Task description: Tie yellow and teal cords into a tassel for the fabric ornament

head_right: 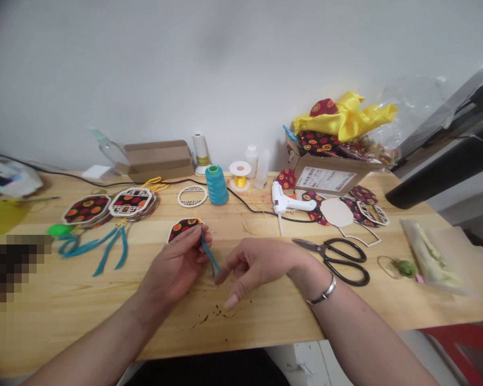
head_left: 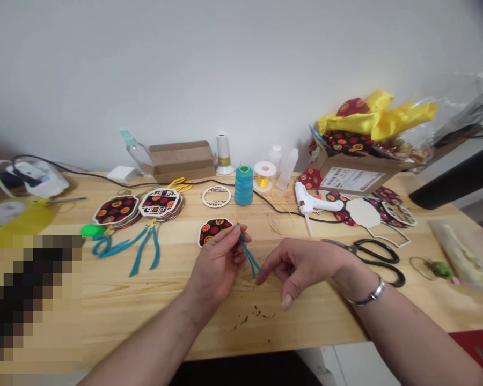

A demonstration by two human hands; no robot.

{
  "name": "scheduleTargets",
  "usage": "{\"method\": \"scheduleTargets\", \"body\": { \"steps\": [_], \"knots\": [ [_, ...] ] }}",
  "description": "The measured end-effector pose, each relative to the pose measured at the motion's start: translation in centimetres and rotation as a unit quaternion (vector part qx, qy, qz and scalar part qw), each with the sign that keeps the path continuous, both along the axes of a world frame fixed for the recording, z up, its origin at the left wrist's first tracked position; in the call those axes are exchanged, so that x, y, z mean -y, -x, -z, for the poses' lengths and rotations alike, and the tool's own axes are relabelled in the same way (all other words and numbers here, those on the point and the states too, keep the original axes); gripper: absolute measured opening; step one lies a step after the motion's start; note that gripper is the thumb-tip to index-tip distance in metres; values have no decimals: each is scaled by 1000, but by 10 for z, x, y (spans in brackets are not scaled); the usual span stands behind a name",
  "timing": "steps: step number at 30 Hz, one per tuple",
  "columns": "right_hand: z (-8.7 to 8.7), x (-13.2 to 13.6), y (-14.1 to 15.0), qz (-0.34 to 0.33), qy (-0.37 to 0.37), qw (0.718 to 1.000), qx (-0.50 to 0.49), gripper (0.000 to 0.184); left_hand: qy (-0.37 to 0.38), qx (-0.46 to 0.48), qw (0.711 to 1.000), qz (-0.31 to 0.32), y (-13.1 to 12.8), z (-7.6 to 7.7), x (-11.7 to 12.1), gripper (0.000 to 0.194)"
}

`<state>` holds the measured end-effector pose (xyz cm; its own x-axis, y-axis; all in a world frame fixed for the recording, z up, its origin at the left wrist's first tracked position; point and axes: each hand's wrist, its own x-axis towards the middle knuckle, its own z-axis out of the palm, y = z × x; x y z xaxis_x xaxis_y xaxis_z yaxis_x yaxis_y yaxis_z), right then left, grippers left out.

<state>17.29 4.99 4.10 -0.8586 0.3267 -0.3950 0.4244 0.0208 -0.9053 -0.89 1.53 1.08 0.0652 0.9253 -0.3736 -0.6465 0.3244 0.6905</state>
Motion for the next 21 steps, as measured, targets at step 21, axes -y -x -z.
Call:
{"method": "scheduleTargets", "body": {
  "steps": [21],
  "knots": [
    [-6,-17,-24,506,-228,795,-244,34,0,-21,1000,12,-1,-1,2,11]
  ]
}}
